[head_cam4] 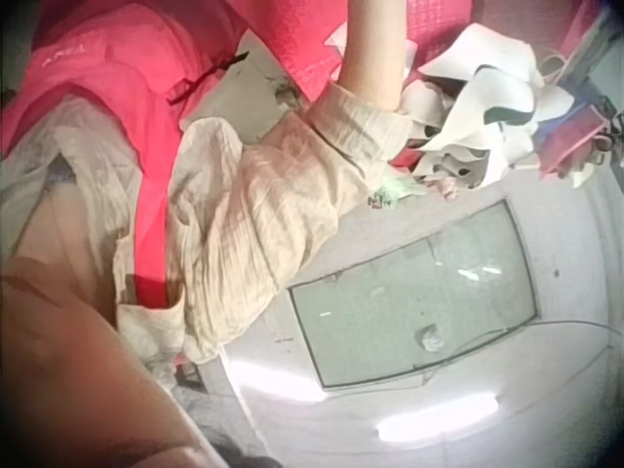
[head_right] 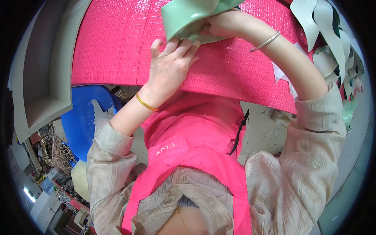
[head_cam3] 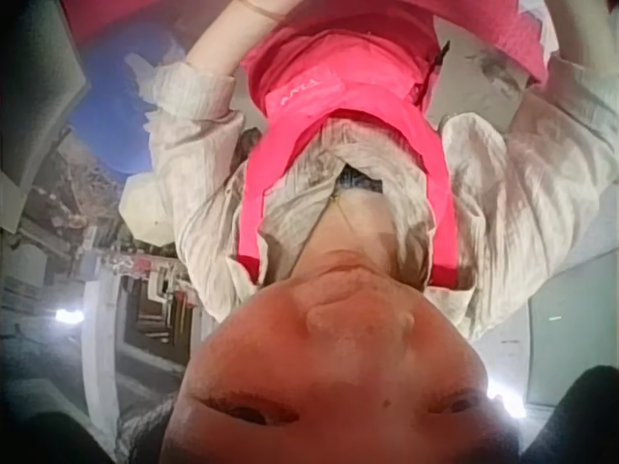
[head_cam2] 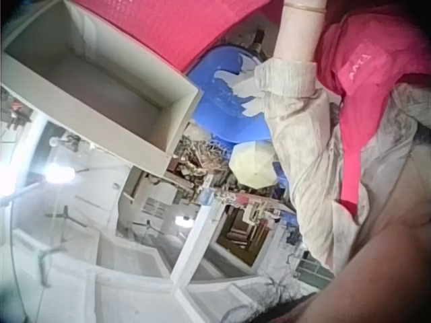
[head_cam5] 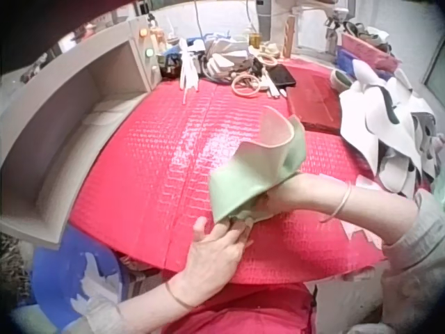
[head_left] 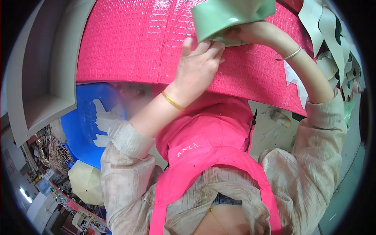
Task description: The person assembles a light green high-heeled shoe by hand. They place a white paper template onto the shoe's upper, then insert a green insole into the shoe's interior. The person presses the insole into place and adjusts the shoe's structure. They repeat this process with a second shoe, handling paper templates and shoe components on a pink textured work surface.
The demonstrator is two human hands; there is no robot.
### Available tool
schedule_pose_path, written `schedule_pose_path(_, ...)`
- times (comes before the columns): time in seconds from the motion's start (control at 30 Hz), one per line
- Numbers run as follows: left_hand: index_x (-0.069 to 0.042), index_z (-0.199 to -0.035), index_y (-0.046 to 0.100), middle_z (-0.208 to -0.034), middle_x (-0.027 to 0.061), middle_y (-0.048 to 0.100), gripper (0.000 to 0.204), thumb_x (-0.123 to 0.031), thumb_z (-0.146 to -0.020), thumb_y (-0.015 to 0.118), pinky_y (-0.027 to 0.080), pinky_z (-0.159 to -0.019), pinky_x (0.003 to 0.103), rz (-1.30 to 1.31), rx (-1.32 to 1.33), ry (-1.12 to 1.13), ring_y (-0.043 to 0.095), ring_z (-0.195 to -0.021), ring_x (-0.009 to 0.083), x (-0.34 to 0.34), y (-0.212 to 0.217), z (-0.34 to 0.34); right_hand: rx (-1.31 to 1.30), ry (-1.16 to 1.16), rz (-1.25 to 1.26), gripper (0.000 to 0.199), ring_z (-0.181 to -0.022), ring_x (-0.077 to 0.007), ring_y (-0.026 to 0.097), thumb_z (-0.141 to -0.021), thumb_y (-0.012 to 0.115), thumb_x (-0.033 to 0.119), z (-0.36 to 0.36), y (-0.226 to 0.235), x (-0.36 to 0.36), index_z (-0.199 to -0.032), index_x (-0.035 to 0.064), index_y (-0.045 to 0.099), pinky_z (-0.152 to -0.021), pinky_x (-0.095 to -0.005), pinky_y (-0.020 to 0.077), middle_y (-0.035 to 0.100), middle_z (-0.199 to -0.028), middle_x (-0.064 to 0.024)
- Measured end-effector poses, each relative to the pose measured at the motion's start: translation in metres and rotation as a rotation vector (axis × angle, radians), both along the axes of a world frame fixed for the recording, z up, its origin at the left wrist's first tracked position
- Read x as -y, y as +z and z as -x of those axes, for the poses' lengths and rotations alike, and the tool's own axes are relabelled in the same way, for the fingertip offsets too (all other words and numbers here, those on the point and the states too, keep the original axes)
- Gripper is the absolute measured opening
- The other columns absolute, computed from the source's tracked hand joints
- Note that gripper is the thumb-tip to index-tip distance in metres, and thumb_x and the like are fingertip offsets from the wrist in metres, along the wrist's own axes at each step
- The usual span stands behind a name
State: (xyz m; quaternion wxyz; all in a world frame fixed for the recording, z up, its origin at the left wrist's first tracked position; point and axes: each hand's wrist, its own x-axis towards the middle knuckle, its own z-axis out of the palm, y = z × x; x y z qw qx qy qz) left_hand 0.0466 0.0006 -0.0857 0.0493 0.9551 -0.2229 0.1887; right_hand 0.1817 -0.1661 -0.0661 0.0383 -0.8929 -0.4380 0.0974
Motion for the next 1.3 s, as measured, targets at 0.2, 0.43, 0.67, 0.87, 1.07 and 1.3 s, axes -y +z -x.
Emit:
schedule_pose_path(0.2, -0.011, -0.106, 0.057, -0.104, -0.0007, 0.052, 0.034, -0.022, -0.073, 0.062, 0.023, -0.096, 0.041, 0.151, -0.015, 0.014, 0.047, -0.102, 0.0138, -0.001, -0.01, 0.003, -0.238, -0.063, 0.029, 0.033, -0.081, -0.0249, 0.06, -0.078, 0.062, 0.027, -0.009, 0.016, 0.001, -0.102, 0.0047, 0.06, -0.075, -0.0337, 0.0452, 0.063, -0.09, -0.0141)
schedule_pose_path(0.43, -0.013, -0.105, 0.058, -0.103, -0.0008, 0.053, 0.033, -0.023, -0.074, 0.062, 0.024, -0.093, 0.041, 0.148, 0.022, 0.02, 0.047, -0.101, 0.0144, 0.009, -0.014, 0.0, -0.268, -0.009, 0.03, 0.034, -0.082, -0.028, 0.06, -0.077, 0.061, 0.024, -0.012, 0.012, 0.007, -0.105, 0.0035, 0.058, -0.075, -0.0353, 0.0458, 0.062, -0.092, -0.0167)
schedule_pose_path(0.67, -0.013, -0.106, 0.058, -0.099, -0.0004, 0.053, 0.031, -0.022, -0.076, 0.061, 0.025, -0.095, 0.044, 0.254, -0.098, 0.06, 0.049, -0.098, 0.0149, 0.014, -0.005, -0.001, -0.191, 0.059, 0.272, 0.034, -0.078, -0.0295, 0.059, -0.075, 0.06, 0.018, -0.009, 0.022, -0.014, -0.105, 0.0026, 0.057, -0.073, -0.0366, 0.0468, 0.061, -0.091, -0.0177)
schedule_pose_path(0.87, -0.014, -0.103, 0.059, -0.099, 0.0, 0.052, 0.029, -0.022, -0.075, 0.062, 0.026, -0.093, 0.045, 0.311, -0.049, 0.071, 0.048, -0.098, 0.0162, 0.021, -0.014, -0.001, -0.15, 0.084, 0.312, 0.035, -0.079, -0.0279, 0.06, -0.075, 0.061, 0.018, -0.009, 0.025, -0.012, -0.106, 0.003, 0.056, -0.073, -0.0356, 0.0469, 0.061, -0.092, -0.0169)
schedule_pose_path(1.07, -0.012, -0.105, 0.058, -0.1, 0.0029, 0.052, 0.033, -0.021, -0.074, 0.063, 0.029, -0.091, 0.045, 0.289, 0.004, 0.05, 0.049, -0.097, 0.0194, 0.034, -0.016, -0.006, -0.239, 0.069, 0.332, 0.036, -0.08, -0.0263, 0.06, -0.075, 0.061, 0.018, -0.024, 0.03, -0.001, -0.106, 0.0034, 0.056, -0.074, -0.0346, 0.0469, 0.062, -0.093, -0.0161)
schedule_pose_path(1.3, -0.011, -0.109, 0.057, -0.105, 0.0022, 0.053, 0.036, -0.024, -0.075, 0.061, 0.029, -0.09, 0.044, 0.188, -0.021, 0.112, 0.048, -0.098, 0.0168, 0.046, -0.007, -0.005, -0.515, 0.21, 0.233, 0.03, -0.104, -0.0141, 0.045, -0.085, 0.044, 0.018, -0.025, 0.048, -0.007, -0.114, 0.0103, 0.051, -0.091, -0.0274, 0.0357, 0.053, -0.112, -0.0049)
